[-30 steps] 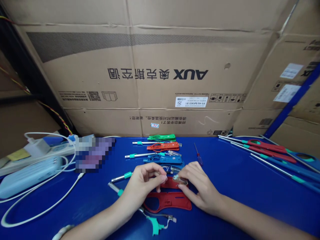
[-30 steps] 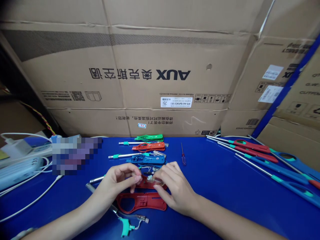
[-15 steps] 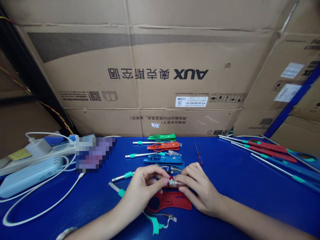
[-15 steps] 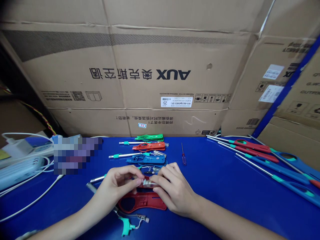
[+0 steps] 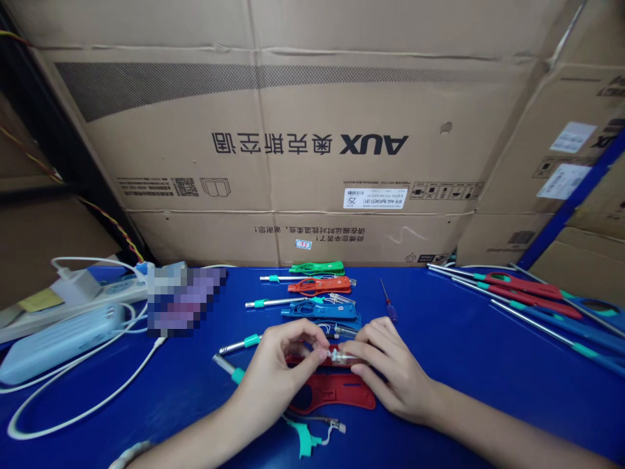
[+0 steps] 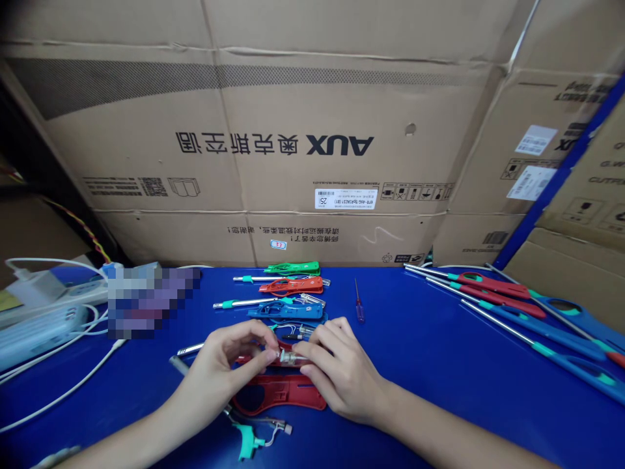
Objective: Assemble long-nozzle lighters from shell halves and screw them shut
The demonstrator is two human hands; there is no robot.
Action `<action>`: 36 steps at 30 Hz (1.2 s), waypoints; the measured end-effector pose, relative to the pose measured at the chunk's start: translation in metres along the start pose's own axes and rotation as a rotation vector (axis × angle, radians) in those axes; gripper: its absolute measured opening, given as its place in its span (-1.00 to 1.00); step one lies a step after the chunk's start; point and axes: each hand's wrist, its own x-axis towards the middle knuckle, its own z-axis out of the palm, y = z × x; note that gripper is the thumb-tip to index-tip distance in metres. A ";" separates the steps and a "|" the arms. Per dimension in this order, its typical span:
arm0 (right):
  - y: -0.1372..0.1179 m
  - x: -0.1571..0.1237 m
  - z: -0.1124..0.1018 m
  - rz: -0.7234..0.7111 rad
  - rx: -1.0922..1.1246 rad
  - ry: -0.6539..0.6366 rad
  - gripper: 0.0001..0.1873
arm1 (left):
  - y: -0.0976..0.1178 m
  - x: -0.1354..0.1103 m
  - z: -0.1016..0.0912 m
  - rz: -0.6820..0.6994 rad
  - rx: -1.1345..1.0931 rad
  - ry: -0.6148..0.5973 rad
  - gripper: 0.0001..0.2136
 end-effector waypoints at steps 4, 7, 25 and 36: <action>0.000 0.000 -0.001 0.000 -0.001 -0.018 -0.77 | 0.000 -0.001 0.001 0.026 0.039 -0.001 -0.93; -0.001 0.000 0.000 0.009 -0.003 -0.029 -0.77 | 0.002 -0.003 0.001 0.044 0.060 -0.008 -0.92; -0.002 0.002 0.003 -0.025 -0.066 -0.059 -0.75 | -0.009 -0.005 0.005 0.151 0.175 0.017 -0.86; 0.002 0.003 0.003 0.121 -0.016 0.039 -0.80 | -0.001 0.004 -0.002 0.023 0.018 -0.026 -0.87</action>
